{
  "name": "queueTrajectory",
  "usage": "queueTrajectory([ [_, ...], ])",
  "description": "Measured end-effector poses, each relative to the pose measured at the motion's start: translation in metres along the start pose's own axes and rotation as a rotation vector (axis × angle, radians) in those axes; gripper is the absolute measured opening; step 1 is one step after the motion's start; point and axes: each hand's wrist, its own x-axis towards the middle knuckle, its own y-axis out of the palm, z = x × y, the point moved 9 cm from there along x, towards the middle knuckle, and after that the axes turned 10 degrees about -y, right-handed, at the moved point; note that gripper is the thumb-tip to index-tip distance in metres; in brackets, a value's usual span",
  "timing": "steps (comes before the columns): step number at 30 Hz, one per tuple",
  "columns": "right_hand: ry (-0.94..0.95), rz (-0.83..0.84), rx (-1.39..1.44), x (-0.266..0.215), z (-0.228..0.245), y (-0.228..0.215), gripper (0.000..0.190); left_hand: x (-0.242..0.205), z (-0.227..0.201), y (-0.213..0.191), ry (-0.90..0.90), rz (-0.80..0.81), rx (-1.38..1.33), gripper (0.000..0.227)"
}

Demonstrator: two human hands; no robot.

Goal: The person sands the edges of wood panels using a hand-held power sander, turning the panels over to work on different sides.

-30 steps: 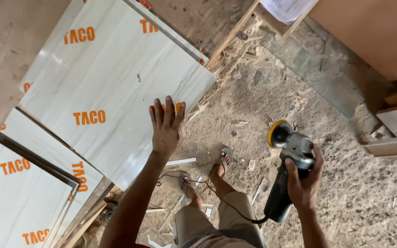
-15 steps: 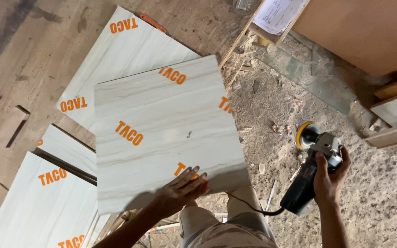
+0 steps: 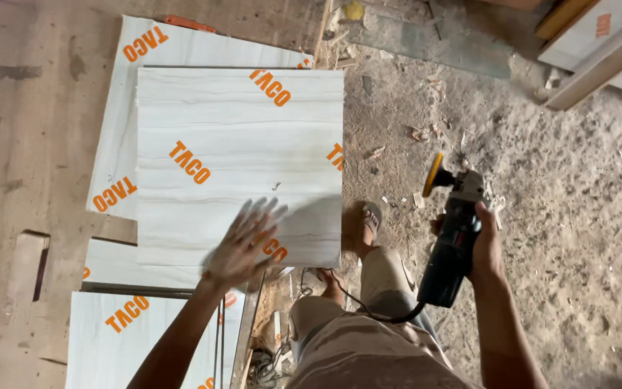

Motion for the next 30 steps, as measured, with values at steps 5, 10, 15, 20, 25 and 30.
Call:
queueTrajectory([
  [5, 0.209, -0.007, 0.209, -0.007, 0.001, 0.057, 0.056, 0.051, 0.087, 0.078, -0.454, -0.024, -0.003, 0.078],
  [10, 0.31, 0.022, 0.347, 0.058, -0.034, 0.095, 0.048, 0.084, 0.151, 0.136, -0.725, -0.168, 0.177, 0.083],
  [15, 0.418, 0.23, 0.244, 0.142, -0.056, 0.15, 0.063, 0.089, 0.155, 0.131, -0.827, -0.102, 0.183, 0.084],
  [20, 0.294, 0.244, 0.124, 0.196, -0.044, 0.185, 0.078, 0.094, 0.152, 0.125, -0.777, -0.138, 0.274, 0.083],
  [25, 0.317, 0.241, 0.092, 0.213, -0.03, 0.201, 0.061, 0.095, 0.156, 0.133, -0.829, -0.054, 0.248, 0.087],
  [30, 0.251, 0.267, 0.049, 0.206, 0.0, 0.216, 0.062, 0.096, 0.156, 0.132, -0.852, -0.019, 0.234, 0.09],
])
